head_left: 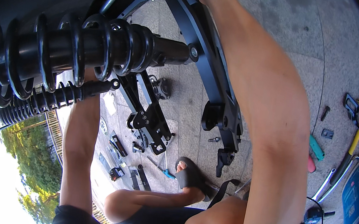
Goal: The person installs black metal suspension brackets onto a vehicle's rear suspension assembly. They align the brackets with the coil springs and shock absorbers, insert bolts, and tighten them by hand. The person also attaches smaller metal components to the brackets.
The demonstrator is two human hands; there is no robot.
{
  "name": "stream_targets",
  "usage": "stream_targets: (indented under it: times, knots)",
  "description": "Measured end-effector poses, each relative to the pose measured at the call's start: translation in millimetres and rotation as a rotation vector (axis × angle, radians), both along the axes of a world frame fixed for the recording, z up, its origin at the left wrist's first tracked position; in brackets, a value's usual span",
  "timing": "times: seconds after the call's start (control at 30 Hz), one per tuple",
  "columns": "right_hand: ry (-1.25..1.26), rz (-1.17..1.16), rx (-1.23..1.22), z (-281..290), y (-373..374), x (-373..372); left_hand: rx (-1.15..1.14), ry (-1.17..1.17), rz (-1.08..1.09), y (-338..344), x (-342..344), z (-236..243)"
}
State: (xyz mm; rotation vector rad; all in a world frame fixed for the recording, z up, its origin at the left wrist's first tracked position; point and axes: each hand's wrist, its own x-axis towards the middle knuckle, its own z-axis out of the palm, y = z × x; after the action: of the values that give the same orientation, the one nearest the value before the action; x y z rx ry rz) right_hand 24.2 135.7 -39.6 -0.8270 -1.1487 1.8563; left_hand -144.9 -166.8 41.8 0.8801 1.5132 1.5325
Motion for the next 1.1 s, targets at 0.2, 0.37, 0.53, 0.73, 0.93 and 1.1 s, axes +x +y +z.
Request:
stream_targets:
  times: [0.2, 0.37, 0.53, 0.73, 0.93, 1.1]
  knots:
    - [0.136, 0.010, 0.006, -1, 5, -12, 0.013, -0.043, -0.017, 3, -2, -3]
    - [0.276, 0.126, -0.090, -13, 6, -10, 0.038, -0.079, -0.036, 8, -9, -5]
    - [0.069, -0.046, 0.017, -1, 4, -15, 0.051, -0.114, -0.081, 12, -16, -5]
    - [0.340, 0.179, -0.080, -2, 8, -8, 0.096, -0.193, -0.227, 17, -12, -3]
    - [0.260, 0.085, -0.054, -7, 5, -13, 0.021, -0.230, 0.008, 11, 4, 4]
    - [0.207, 0.124, -0.061, -6, 6, -8, -0.135, 0.031, 0.205, 7, -3, 5]
